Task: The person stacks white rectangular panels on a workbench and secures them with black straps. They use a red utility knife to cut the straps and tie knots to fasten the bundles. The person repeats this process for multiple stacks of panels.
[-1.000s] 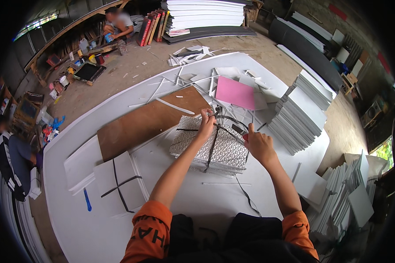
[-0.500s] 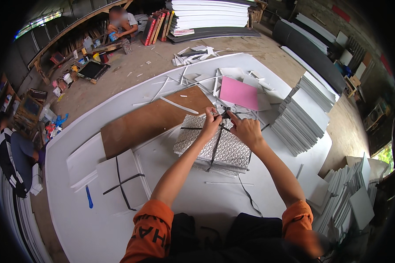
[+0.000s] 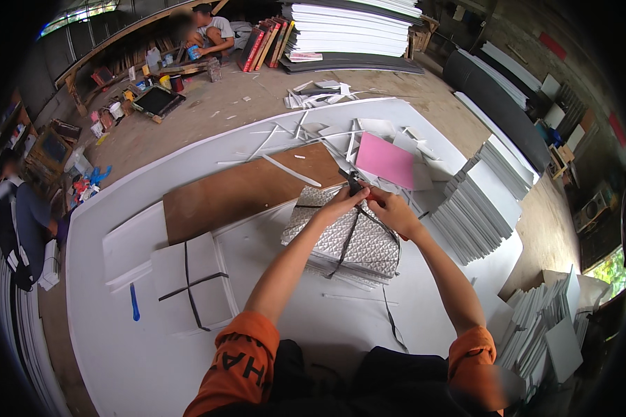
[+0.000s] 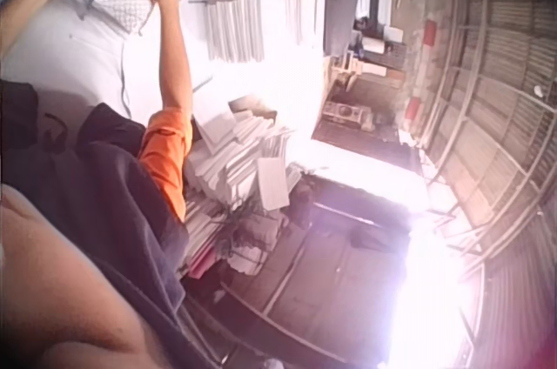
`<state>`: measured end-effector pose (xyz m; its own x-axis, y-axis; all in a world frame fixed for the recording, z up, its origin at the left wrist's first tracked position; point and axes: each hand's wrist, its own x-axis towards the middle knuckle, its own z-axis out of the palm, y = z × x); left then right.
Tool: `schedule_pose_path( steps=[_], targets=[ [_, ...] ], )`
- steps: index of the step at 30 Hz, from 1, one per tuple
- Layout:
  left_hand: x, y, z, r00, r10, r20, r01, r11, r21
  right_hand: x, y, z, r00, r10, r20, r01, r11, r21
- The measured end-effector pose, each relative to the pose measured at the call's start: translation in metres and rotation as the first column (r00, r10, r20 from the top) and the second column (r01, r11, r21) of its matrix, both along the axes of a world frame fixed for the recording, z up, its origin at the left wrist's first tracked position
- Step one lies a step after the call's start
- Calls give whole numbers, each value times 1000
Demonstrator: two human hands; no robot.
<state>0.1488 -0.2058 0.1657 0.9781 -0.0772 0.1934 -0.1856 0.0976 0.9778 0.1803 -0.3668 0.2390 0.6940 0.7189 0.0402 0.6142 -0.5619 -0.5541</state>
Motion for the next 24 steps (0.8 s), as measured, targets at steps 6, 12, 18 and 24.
schedule_pose_path(
  steps=[6,12,18,24],
  targets=[
    [14,-4,-24,972,230,-49,-235,944,-232,2,3,6,932,-14,363,75,985,-155],
    [18,-17,-46,766,640,58,-640,751,163,7,18,-34,727,51,685,265,899,-348],
    [18,-22,-34,508,855,103,-853,483,200,28,48,-70,707,-95,701,407,865,-293],
    [-2,-27,-41,639,738,217,-769,605,208,121,-50,-71,773,-465,431,596,765,-243]
  ],
)
